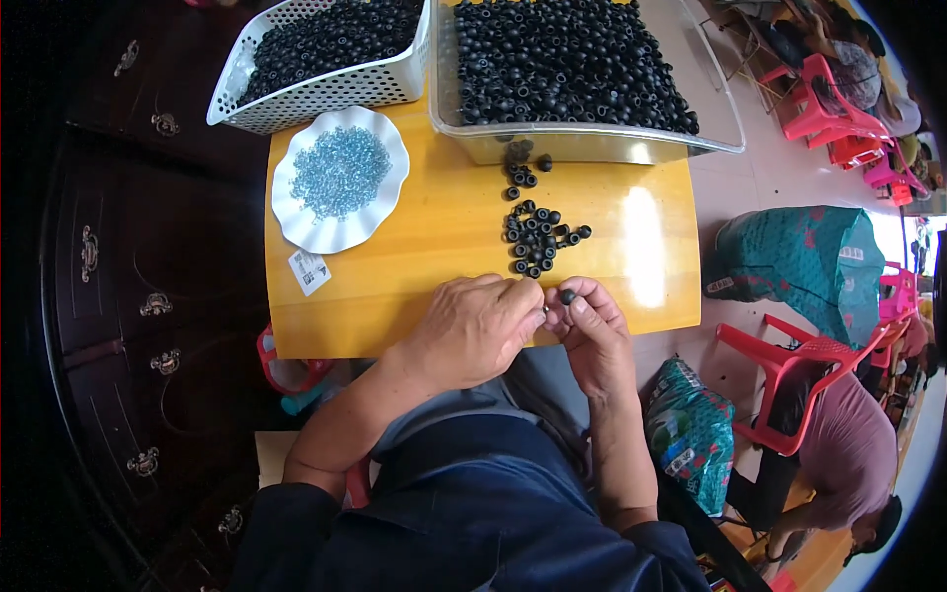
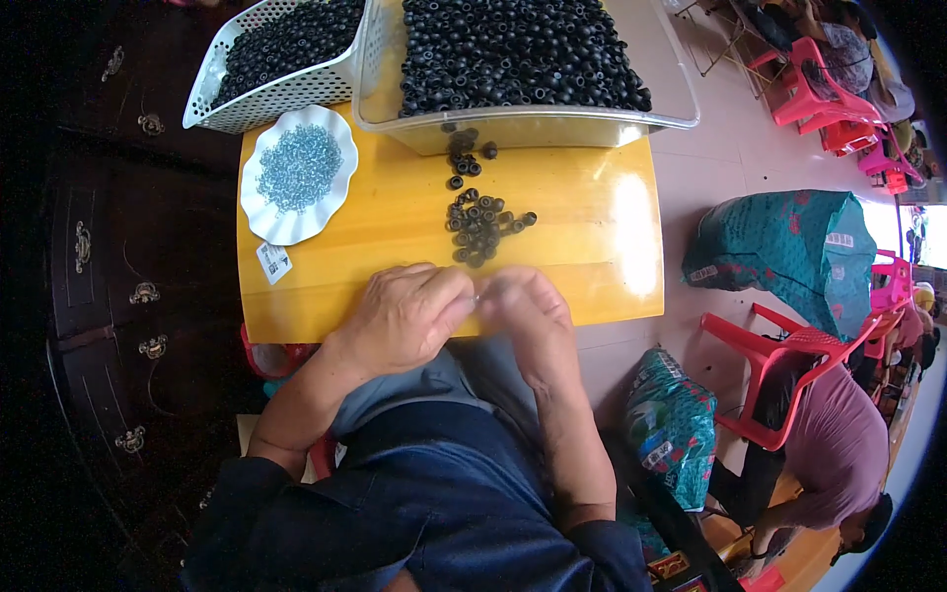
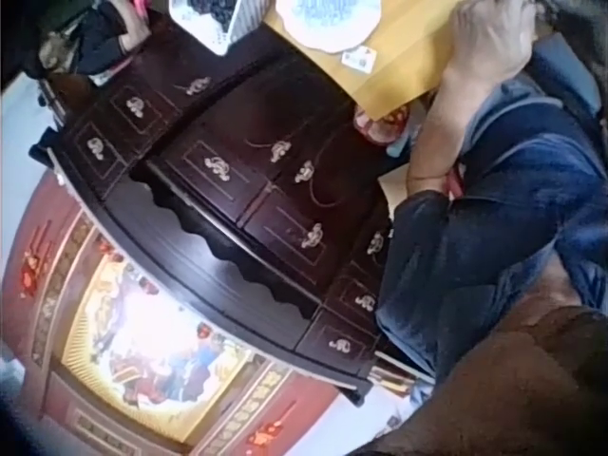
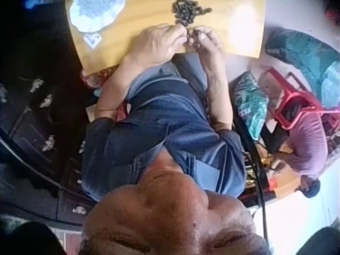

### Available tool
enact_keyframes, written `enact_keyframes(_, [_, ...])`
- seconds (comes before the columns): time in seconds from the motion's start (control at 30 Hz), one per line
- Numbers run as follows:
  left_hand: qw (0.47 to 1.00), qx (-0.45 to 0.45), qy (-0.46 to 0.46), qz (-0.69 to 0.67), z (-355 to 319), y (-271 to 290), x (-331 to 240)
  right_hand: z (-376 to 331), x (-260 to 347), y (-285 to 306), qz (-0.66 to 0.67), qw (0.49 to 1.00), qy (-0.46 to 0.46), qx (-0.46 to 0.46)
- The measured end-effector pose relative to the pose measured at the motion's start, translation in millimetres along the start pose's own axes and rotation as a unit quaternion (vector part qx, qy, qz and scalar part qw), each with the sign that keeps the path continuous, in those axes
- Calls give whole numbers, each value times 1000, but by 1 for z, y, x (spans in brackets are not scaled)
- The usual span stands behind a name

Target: The person picks up a small bead from a dish and inserts it into a black plastic component by hand. They repeat this process, handling the beads and components one at a time, and then place the assembled pieces onto the table surface.

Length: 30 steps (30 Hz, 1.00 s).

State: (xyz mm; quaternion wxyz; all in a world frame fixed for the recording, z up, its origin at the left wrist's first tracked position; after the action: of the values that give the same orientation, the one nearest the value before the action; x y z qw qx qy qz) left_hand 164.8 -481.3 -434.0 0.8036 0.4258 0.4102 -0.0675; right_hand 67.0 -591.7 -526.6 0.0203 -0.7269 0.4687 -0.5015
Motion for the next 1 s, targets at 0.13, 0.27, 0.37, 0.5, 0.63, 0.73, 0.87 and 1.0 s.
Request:
enact_keyframes(0.13, [1000,5,-3,7,4,-2,-5,4,-3,9,41,998,-37,7])
enact_keyframes(0.27, [1000,14,7,4,5,-5,-8,2,-2,7,75,996,-45,8])
enact_keyframes(0.37, [1000,21,12,-1,5,-9,-8,2,-4,8,81,995,-49,-2])
enact_keyframes(0.5, [1000,16,18,-4,5,-9,-9,2,-8,8,97,993,-64,25])
enact_keyframes(0.63, [1000,11,21,-1,6,-4,-9,1,-6,4,130,989,-63,29])
enact_keyframes(0.73, [1000,4,18,-8,6,-1,-8,1,-5,3,121,990,-55,34])
enact_keyframes(0.87, [1000,5,15,-6,6,0,-8,0,-4,2,111,992,-42,34])
enact_keyframes(1.0, [1000,5,14,-5,7,0,-10,-2,-5,1,94,994,-35,38])
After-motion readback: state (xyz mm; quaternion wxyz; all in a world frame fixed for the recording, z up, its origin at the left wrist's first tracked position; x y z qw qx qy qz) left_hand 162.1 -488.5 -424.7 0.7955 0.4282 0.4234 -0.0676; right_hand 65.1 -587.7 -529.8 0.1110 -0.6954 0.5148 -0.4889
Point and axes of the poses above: each hand's wrist, its own z-axis towards the middle knuckle, its own y-axis out of the back of the hand, x = y × z, the point moved 8 cm from there along z, towards the middle knuckle, and after that the axes turned 12 degrees about -x, right-handed, at the moved point
